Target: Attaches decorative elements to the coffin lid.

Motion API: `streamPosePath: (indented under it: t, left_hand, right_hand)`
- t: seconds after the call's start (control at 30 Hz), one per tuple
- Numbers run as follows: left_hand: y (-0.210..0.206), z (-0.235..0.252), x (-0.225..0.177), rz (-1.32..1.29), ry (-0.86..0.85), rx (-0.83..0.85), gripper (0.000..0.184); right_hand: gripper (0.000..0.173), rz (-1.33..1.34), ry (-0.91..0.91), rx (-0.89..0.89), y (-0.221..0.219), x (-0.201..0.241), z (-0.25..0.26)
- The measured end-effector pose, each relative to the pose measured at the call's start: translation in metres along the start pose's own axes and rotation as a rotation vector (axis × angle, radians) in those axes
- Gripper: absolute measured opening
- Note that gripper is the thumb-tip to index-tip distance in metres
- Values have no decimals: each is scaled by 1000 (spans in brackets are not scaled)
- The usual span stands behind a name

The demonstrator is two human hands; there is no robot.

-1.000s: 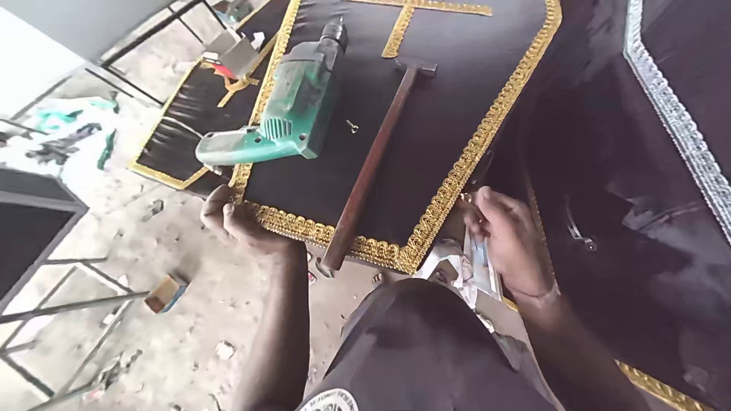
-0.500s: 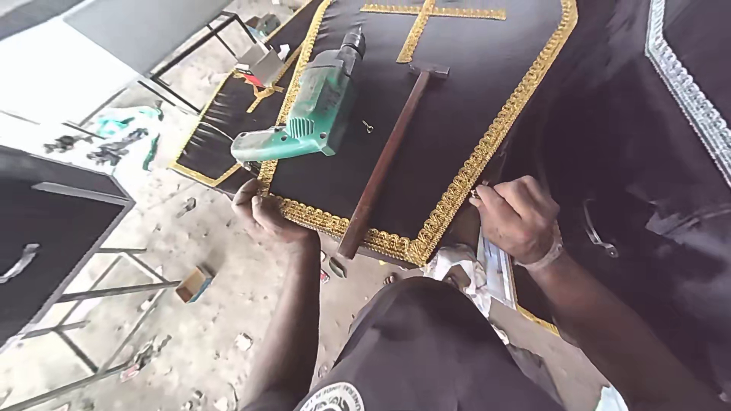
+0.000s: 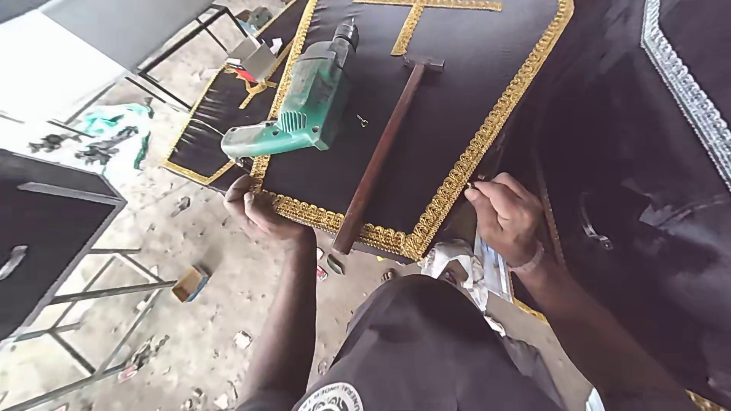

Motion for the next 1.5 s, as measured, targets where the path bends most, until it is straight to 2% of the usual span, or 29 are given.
streamPosePath:
  t: [0.3,0.5,0.6,0.7,0.83,0.93,1.03,1.13,1.23,1.33,1.4,1.43,1.5]
  left_hand:
    - [0,-1,-4,44,5,-1,38]
    - [0,0,0,19,5,-16,38]
    - [0,0,0,6,12,-20,36]
    - [-1,-1,-4,7,35,4,36]
    - [1,1,2,-10,24,15,37]
    - [1,2,4,-7,5,11,38]
    - [2,3,8,9,-1,12,39]
    - [2,1,7,5,60,-1,37]
    - [9,-3,-7,128,164,-124,45]
    - [21,-20,-29,214,314,-290,57]
    - [33,-42,-28,199,389,-340,59]
    - [38,-56,-26,191,427,-337,60]
    - [46,-85,-24,194,541,-309,61]
  right_hand:
    - [24,99,-107,-52,-3,2,-3]
    - [22,-57,-14,-26,-1,-3,-10]
    - [29,-30,-62,13,1,-13,-22]
    - [36,5,-175,41,-2,-24,-50]
    - [26,9,-395,103,-18,-28,-119]
    - [25,-10,-449,185,-31,-33,-173]
    - [25,12,-489,233,-30,-44,-189]
    - [22,59,-484,196,-20,-50,-172]
    - [20,106,-448,82,-5,-53,-131]
    - [23,140,-268,-137,12,-46,-60]
    - [23,146,-119,-204,18,-26,3]
    - [22,137,-55,-189,15,-14,34]
    - [21,125,44,23,-6,13,92]
Point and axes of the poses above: each hand's wrist, its own z-axis towards the middle knuckle, its own y-axis out of the back of the hand, x = y × z, the point moved 4 cm from there along z, towards the middle knuckle, and after that the axes turned 3 degrees about y, right-handed, at the moved point
